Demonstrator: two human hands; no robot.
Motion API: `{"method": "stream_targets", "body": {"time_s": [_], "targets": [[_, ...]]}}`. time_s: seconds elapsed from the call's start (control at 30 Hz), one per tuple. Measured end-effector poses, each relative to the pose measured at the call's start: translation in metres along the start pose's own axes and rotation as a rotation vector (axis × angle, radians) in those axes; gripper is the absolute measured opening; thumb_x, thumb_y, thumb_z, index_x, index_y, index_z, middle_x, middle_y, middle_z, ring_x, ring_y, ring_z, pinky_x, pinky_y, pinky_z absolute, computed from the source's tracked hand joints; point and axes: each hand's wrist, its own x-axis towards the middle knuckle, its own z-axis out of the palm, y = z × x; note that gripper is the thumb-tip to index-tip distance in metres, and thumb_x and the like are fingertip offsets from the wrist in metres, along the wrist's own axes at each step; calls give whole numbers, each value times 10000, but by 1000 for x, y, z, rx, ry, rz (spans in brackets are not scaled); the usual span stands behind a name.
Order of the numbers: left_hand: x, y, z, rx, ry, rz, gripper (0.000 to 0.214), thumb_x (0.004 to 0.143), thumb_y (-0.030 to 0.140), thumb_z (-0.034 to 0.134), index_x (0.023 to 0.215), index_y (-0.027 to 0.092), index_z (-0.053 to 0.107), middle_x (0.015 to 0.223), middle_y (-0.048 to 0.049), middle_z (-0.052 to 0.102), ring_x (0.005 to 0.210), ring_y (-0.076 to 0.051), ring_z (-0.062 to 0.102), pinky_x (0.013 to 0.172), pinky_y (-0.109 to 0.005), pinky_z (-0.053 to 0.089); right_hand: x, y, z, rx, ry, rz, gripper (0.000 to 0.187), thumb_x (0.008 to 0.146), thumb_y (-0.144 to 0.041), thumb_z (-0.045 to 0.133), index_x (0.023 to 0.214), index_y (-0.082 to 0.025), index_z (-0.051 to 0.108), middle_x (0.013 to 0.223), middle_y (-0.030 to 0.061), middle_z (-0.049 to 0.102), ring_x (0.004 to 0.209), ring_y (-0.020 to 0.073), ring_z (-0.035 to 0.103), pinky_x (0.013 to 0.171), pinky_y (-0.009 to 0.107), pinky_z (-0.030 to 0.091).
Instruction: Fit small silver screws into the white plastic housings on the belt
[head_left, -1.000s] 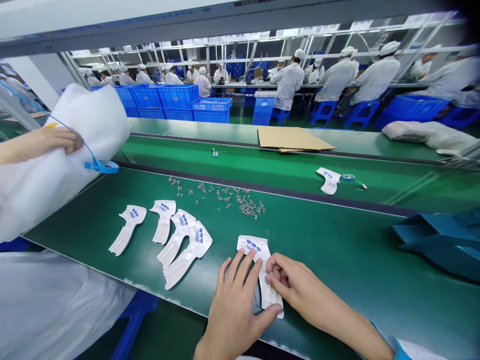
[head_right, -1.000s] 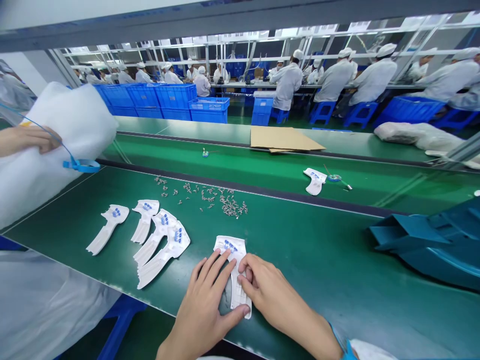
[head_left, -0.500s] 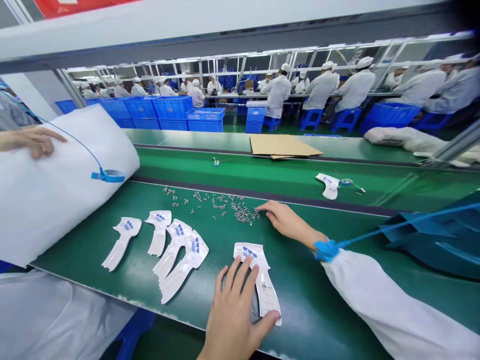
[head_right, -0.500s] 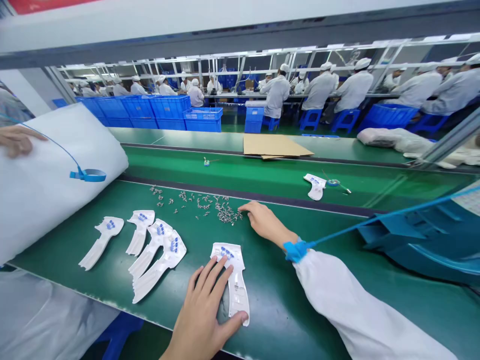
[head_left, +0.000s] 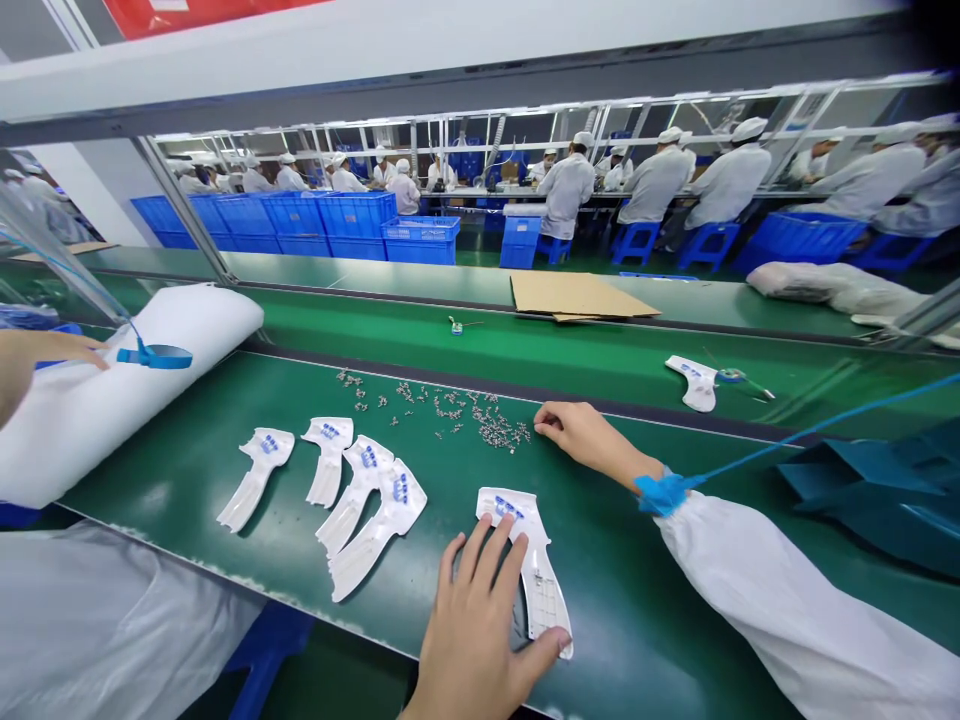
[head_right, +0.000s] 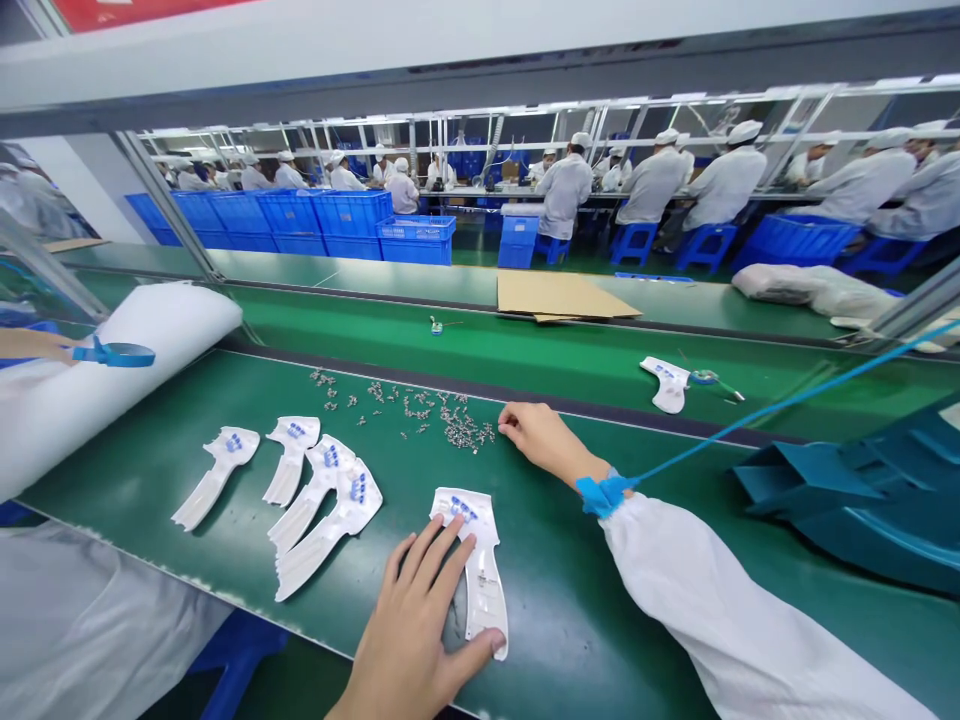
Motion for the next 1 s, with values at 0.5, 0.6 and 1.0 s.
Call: {"method": "stream_targets", "body": {"time_s": [0.5, 0.6, 1.0], "targets": [[-2, 19, -4, -194, 322, -5, 179, 942, 218, 593, 1120, 231, 606, 1054, -58, 686, 1039, -240, 605, 895, -396, 475, -139, -83, 9, 921, -342, 248, 329, 879, -507, 635, 795, -190, 633, 730, -19, 592, 708, 145, 501, 656, 238, 394], [-1, 27, -6, -265, 397, 12, 119, 949, 124, 543, 938, 227, 603, 850, -8, 668, 841, -185, 599, 779, -337, 456, -140, -93, 15, 1046, -314, 272, 356, 837, -519, 691, 770, -177, 621, 685, -33, 556, 662, 128, 475, 624, 232, 375], [-1, 30, -5, -244, 453, -49, 105, 939, 140, 541, 912, 218, 607, 837, -11, 658, 811, -175, 610, 763, -332, 469, -143, -96, 11, 817, -196, 197, 279, 930, -467, 568, 870, -212, 667, 849, 19, 685, 805, 186, 610, 743, 285, 470]]}}
